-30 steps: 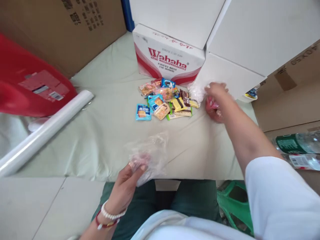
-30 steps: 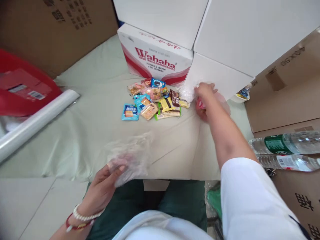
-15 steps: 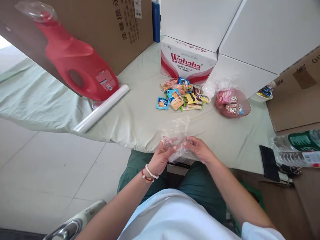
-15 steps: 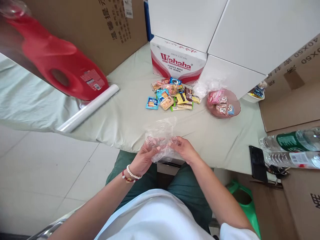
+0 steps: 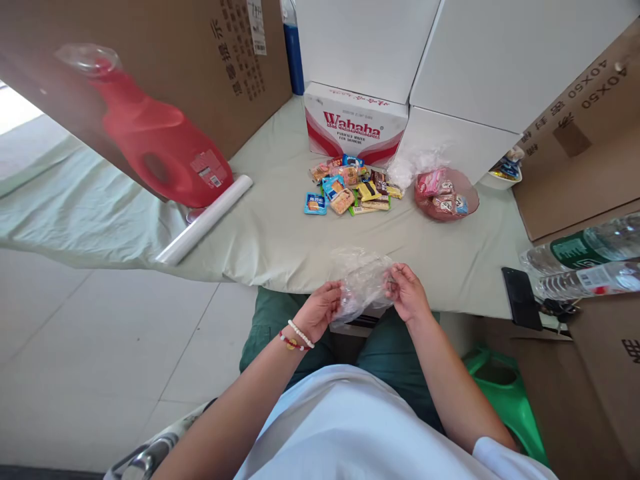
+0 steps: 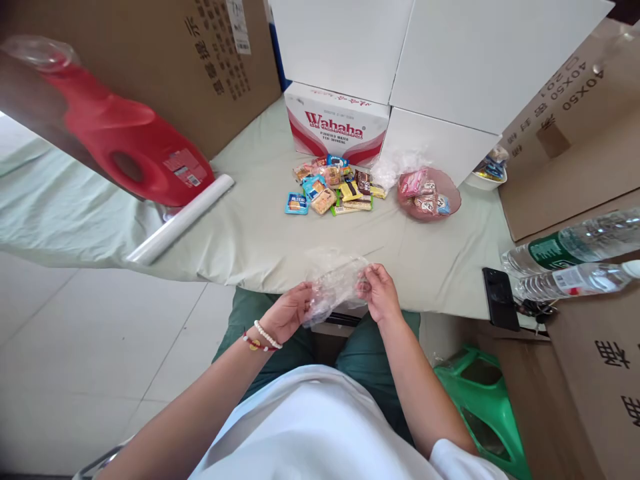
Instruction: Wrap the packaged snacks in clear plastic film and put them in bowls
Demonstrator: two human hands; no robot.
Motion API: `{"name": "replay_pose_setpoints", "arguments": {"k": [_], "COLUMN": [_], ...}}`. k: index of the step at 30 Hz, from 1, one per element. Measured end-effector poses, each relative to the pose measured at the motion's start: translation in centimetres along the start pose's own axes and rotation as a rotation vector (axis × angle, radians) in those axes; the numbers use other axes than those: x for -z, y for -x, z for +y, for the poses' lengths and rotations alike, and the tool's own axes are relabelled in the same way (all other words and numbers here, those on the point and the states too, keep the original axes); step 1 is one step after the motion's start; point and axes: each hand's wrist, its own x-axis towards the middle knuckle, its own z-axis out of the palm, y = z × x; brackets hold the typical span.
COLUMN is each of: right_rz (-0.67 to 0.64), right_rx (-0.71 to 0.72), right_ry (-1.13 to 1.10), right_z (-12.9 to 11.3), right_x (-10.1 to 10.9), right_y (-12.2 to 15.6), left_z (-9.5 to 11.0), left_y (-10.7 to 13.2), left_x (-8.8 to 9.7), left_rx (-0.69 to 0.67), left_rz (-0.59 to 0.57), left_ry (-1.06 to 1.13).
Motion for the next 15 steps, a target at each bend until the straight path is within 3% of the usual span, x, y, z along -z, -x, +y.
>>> {"name": "replay_pose_setpoints", "arguments": {"k": [3,6,10,13,15], "right_rz": [0.1,0.15,0.287,0.468,0.521], "right_rx": [0.094,0.152,0.23,0.581,0.86], "right_ry": [0.073,0.123,0.102,0.085,0.172], "right_z": [-0.2,-1.2,-5.8,-10.8,-13.2], "right_x": [1.5,3.8,6.9,7.1,5.5], "right_y": [0.0,-0.4,-0.9,-0.8,-0.7], "left_z": [0.8,2.5,3.8,3.5,3.1], "left_y": [-0.1,-0.7,-1.6,-1.6,-1.7], "left_x": [0.1,0.2,0.0,-0.6,-1.2], "left_rx": [-0.049,-0.165,-0.259,-0.31,-0.315], "left_rz": [0.036,0.157,0.226,0.227,0.232], "left_ry": [-0.086,-0.076,-0.057,-0.085,-0.109]}}
